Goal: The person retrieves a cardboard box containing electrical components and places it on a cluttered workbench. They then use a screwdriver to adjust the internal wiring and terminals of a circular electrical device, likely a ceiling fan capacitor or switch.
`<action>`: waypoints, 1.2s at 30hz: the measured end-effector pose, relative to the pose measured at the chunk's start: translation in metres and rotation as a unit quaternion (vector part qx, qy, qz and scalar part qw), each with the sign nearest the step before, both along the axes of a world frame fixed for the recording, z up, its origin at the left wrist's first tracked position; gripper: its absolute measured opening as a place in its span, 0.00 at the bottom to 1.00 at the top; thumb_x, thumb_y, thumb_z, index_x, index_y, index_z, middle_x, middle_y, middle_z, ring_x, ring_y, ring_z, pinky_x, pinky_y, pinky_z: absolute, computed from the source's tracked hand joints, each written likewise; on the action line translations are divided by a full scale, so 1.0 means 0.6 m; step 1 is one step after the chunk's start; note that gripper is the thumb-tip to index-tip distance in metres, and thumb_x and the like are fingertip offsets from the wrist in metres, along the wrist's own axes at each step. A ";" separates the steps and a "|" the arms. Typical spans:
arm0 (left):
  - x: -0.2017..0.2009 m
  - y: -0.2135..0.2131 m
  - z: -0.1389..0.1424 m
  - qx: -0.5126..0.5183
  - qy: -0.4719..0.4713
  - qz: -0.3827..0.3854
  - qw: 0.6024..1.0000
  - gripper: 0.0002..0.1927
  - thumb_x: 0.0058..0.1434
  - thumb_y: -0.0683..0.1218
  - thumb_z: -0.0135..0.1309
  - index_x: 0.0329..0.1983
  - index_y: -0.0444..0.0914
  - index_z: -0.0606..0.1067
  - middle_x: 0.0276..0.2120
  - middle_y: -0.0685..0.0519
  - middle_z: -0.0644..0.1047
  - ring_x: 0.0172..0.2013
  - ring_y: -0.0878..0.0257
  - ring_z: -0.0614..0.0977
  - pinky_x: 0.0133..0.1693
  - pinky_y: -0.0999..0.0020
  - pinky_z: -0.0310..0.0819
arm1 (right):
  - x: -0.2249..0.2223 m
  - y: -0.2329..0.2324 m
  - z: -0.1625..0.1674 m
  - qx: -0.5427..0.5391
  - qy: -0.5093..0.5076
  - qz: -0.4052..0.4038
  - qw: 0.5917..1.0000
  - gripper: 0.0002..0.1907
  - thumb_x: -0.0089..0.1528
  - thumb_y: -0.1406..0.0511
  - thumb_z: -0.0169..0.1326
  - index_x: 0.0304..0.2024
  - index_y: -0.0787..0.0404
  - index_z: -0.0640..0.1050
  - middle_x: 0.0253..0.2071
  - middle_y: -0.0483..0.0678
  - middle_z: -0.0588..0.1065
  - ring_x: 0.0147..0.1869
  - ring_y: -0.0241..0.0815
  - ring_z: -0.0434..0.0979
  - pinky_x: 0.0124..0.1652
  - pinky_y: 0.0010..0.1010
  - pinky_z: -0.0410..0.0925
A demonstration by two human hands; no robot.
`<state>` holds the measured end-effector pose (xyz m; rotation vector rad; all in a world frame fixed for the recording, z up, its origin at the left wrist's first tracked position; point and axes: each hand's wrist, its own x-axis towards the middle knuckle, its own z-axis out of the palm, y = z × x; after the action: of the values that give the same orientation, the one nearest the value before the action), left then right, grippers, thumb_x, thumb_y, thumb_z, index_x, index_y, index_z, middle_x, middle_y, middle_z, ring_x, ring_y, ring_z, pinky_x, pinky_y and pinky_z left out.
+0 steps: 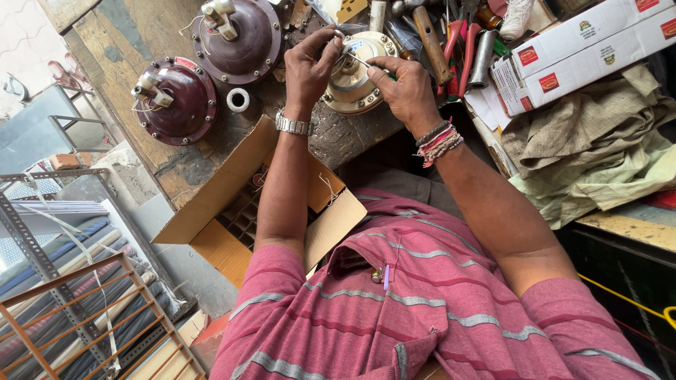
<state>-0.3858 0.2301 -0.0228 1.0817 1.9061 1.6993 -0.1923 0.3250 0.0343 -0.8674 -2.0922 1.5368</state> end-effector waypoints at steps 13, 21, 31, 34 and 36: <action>0.022 0.015 -0.026 -0.016 0.098 -0.020 0.995 0.12 0.66 0.48 0.59 0.47 0.37 0.83 0.53 0.45 0.81 0.40 0.60 0.90 0.42 0.67 0.89 | 0.029 0.051 -0.038 -0.371 0.016 0.054 0.927 0.10 0.70 0.61 0.55 0.48 0.59 0.81 0.23 0.35 0.68 0.21 0.23 0.60 0.20 0.17 0.55; 0.051 0.015 -0.048 -0.019 0.206 0.000 0.978 0.14 0.68 0.51 0.60 0.50 0.38 0.83 0.57 0.48 0.79 0.46 0.57 0.88 0.50 0.62 0.85 | 0.070 0.054 -0.072 0.451 0.003 0.118 0.885 0.10 0.77 0.60 0.53 0.58 0.55 0.78 0.30 0.47 0.76 0.30 0.38 0.73 0.32 0.32 0.69; 0.058 0.012 -0.040 -0.015 0.160 -0.019 0.987 0.17 0.66 0.51 0.61 0.52 0.37 0.82 0.61 0.48 0.77 0.47 0.58 0.88 0.51 0.64 0.85 | 0.065 0.062 -0.065 -0.435 0.000 0.085 0.896 0.11 0.76 0.60 0.53 0.58 0.54 0.78 0.31 0.45 0.73 0.30 0.39 0.74 0.31 0.33 0.68; 0.061 0.010 -0.035 -0.018 0.164 -0.017 0.986 0.17 0.66 0.51 0.62 0.51 0.36 0.82 0.61 0.49 0.77 0.46 0.58 0.88 0.50 0.64 0.85 | 0.065 0.056 -0.068 0.032 -0.009 0.139 0.990 0.11 0.76 0.60 0.53 0.59 0.54 0.78 0.30 0.45 0.72 0.30 0.40 0.74 0.31 0.33 0.68; 0.059 0.010 -0.031 -0.022 0.164 -0.012 0.986 0.16 0.66 0.51 0.61 0.51 0.36 0.82 0.61 0.50 0.77 0.45 0.58 0.89 0.50 0.65 0.85 | 0.067 0.047 -0.066 0.351 -0.018 0.122 0.928 0.11 0.76 0.61 0.53 0.59 0.54 0.78 0.30 0.45 0.72 0.30 0.40 0.73 0.30 0.34 0.67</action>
<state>-0.3505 0.2359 -0.0413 1.4339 2.1007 1.5328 -0.1519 0.3531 -0.0056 -0.3768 -2.5774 0.7402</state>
